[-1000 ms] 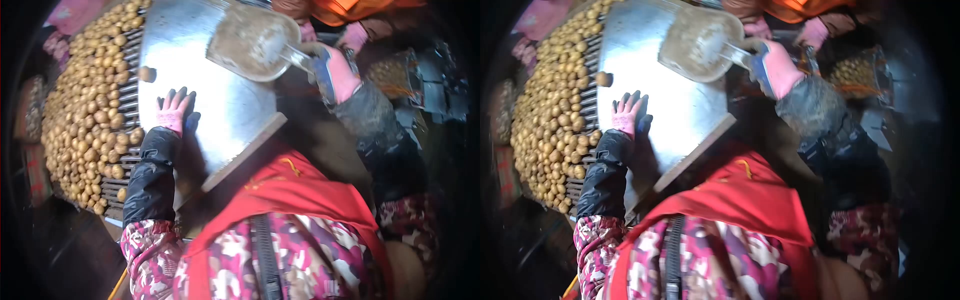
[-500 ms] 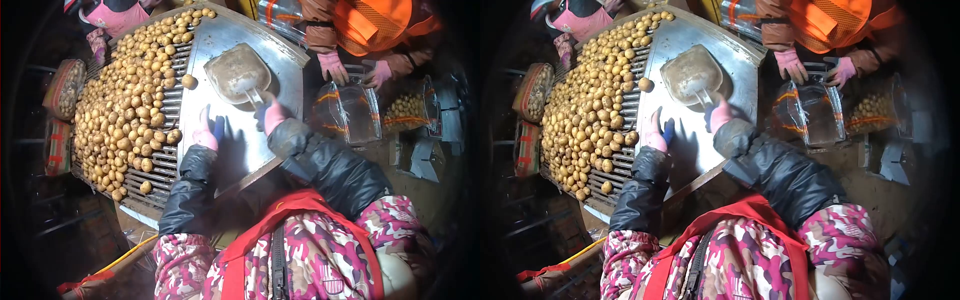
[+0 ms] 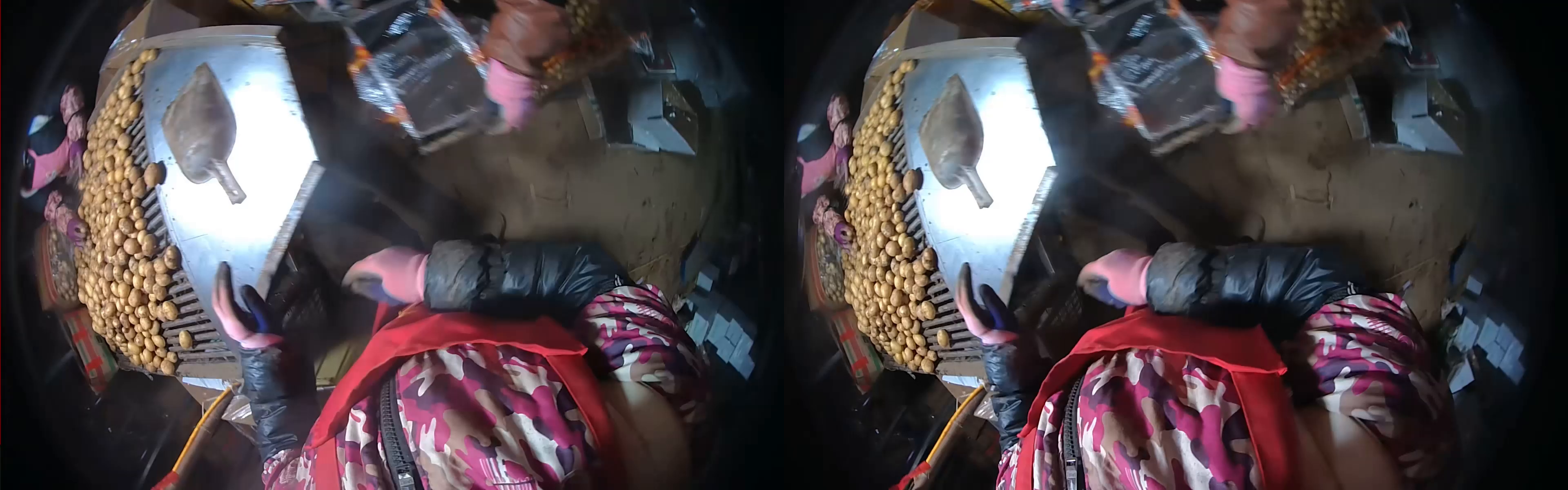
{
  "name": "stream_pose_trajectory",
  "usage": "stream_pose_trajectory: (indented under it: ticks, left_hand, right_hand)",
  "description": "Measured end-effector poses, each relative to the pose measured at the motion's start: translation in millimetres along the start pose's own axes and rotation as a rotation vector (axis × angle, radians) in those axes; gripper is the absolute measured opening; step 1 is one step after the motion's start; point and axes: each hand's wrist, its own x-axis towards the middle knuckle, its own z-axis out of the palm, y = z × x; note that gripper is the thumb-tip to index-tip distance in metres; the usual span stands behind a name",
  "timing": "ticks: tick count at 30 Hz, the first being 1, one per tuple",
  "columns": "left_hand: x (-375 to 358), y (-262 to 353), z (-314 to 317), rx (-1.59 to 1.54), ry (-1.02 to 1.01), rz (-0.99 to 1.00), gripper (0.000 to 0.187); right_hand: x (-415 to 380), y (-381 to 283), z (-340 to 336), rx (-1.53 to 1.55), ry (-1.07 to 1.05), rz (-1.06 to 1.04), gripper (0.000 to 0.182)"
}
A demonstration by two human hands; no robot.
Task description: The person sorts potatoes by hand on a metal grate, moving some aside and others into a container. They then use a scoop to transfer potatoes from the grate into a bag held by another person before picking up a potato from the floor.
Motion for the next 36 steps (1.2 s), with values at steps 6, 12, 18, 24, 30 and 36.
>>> stream_pose_trajectory:
  ticks: [6,12,18,24,30,36]
  left_hand:
    - [-98.8,94.0,87.2,-0.251,-0.413,0.085,0.043]
    - [-187.2,81.2,210.0,-0.075,-0.909,-0.082,0.037]
    - [-170.5,79.1,291.0,0.082,-1.145,-0.012,0.043]
    - [-118.7,-0.4,429.1,0.472,-1.333,-0.032,0.039]
    - [-100.4,-120.9,592.1,0.642,-1.166,-0.262,0.042]
    - [-129.9,-292.3,713.6,0.753,-1.026,-0.228,0.042]
  right_hand:
    - [-150.0,122.3,-57.1,0.121,0.271,0.514,0.023]
    - [-297.8,238.8,-72.2,-0.037,0.774,0.589,0.019]
    - [-310.6,311.0,-16.2,0.894,1.019,0.691,0.018]
    - [-242.5,348.2,43.8,2.162,1.015,0.335,0.021]
    - [-179.8,377.5,72.0,1.432,1.015,0.655,0.024]
    - [-199.7,393.8,30.0,1.837,0.935,0.813,0.026]
